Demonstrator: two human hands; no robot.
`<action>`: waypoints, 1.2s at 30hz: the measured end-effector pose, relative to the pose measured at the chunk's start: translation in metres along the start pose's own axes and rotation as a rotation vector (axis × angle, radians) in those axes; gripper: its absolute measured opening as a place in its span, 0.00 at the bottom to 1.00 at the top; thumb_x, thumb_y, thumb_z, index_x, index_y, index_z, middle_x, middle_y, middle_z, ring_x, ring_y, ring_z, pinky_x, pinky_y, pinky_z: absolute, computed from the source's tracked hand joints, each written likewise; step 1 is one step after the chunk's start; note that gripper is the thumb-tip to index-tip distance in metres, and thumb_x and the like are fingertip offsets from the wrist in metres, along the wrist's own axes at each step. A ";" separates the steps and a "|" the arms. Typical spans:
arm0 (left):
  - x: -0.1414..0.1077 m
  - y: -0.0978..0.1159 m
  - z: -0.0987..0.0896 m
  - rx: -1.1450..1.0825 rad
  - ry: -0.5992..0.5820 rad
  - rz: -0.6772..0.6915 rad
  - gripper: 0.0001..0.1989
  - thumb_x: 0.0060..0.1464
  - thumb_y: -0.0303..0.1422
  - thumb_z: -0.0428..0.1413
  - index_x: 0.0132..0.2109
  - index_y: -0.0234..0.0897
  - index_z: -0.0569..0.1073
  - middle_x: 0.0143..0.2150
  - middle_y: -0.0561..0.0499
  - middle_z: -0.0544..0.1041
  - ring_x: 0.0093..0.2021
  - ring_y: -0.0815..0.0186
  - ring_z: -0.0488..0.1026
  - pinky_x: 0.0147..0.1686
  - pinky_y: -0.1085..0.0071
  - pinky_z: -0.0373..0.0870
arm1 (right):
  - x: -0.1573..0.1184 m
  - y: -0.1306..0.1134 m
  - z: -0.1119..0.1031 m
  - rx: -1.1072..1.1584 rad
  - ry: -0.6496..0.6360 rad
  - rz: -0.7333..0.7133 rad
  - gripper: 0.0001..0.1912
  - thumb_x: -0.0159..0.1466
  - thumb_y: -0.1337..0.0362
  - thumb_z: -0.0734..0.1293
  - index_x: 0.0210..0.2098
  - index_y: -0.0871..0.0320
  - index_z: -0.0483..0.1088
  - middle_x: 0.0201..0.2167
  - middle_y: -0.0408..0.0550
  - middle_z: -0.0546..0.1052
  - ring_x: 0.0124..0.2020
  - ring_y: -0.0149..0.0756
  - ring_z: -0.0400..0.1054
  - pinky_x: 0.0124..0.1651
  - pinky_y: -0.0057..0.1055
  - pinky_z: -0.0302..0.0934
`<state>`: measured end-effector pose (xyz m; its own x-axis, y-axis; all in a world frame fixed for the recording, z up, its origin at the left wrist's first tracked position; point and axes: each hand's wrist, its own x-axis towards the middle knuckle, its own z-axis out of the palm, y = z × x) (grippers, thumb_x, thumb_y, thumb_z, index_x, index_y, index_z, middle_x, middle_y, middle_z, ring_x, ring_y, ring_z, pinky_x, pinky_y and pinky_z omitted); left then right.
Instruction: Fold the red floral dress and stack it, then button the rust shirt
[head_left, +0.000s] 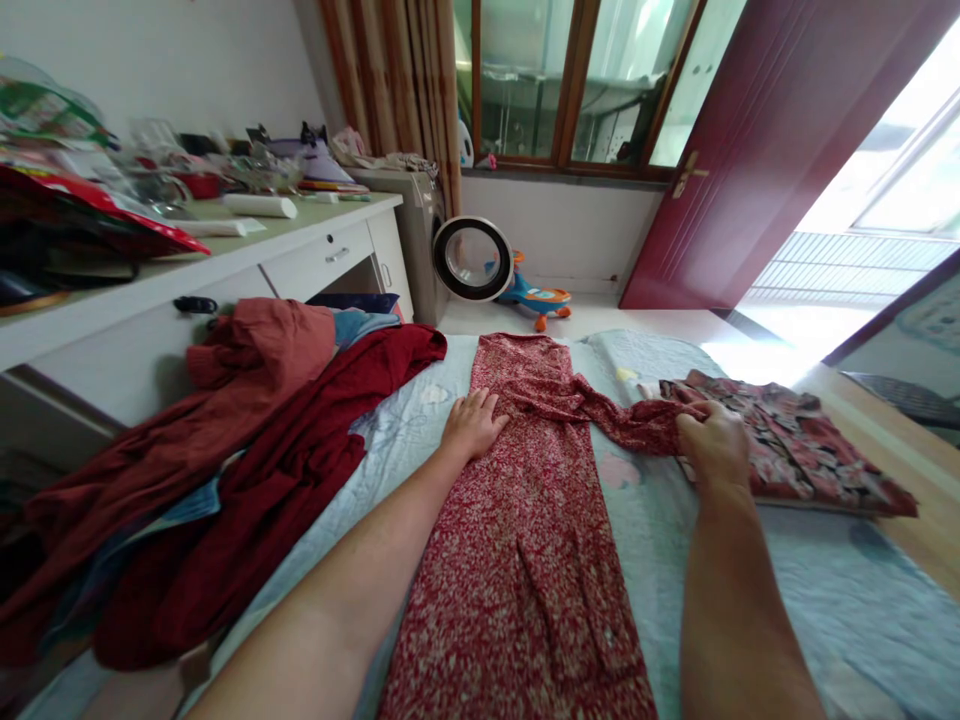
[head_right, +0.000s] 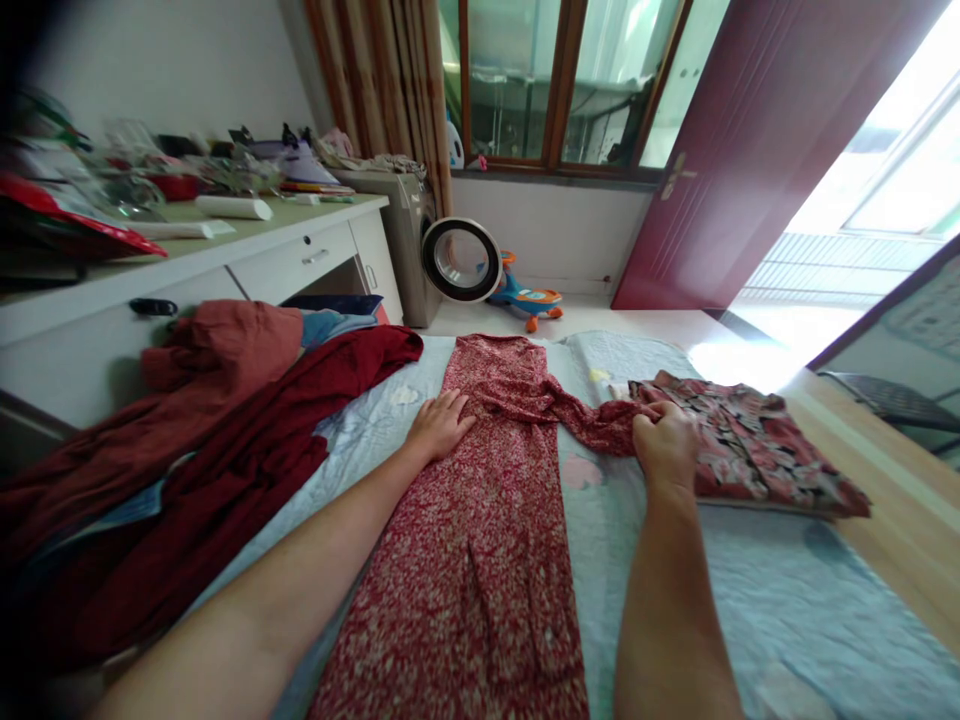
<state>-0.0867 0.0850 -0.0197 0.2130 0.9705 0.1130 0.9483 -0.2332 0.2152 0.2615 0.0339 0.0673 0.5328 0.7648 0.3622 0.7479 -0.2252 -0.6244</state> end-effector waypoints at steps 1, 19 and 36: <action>0.000 0.000 0.000 0.004 0.005 0.002 0.31 0.65 0.49 0.41 0.66 0.36 0.60 0.71 0.41 0.56 0.71 0.55 0.51 0.67 0.54 0.48 | -0.002 -0.006 -0.003 0.054 -0.005 0.032 0.14 0.50 0.63 0.63 0.34 0.59 0.75 0.27 0.51 0.74 0.33 0.43 0.68 0.38 0.40 0.63; 0.004 -0.001 -0.006 -0.099 -0.001 -0.012 0.26 0.63 0.45 0.47 0.64 0.38 0.63 0.70 0.40 0.59 0.70 0.53 0.52 0.66 0.48 0.47 | -0.039 -0.093 -0.047 0.690 -0.156 -0.142 0.18 0.53 0.65 0.64 0.44 0.57 0.71 0.34 0.49 0.76 0.27 0.33 0.68 0.26 0.28 0.62; -0.009 0.059 -0.054 -1.847 -0.575 -0.364 0.24 0.60 0.51 0.48 0.40 0.33 0.73 0.34 0.46 0.78 0.31 0.64 0.76 0.36 0.67 0.73 | -0.093 -0.132 -0.049 0.551 -0.919 -0.654 0.26 0.54 0.74 0.58 0.50 0.54 0.71 0.44 0.44 0.77 0.42 0.32 0.71 0.46 0.31 0.66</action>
<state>-0.0454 0.0593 0.0444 0.4969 0.7917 -0.3553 -0.3236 0.5490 0.7706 0.1327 -0.0377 0.1500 -0.5130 0.8253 0.2361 0.3846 0.4669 -0.7963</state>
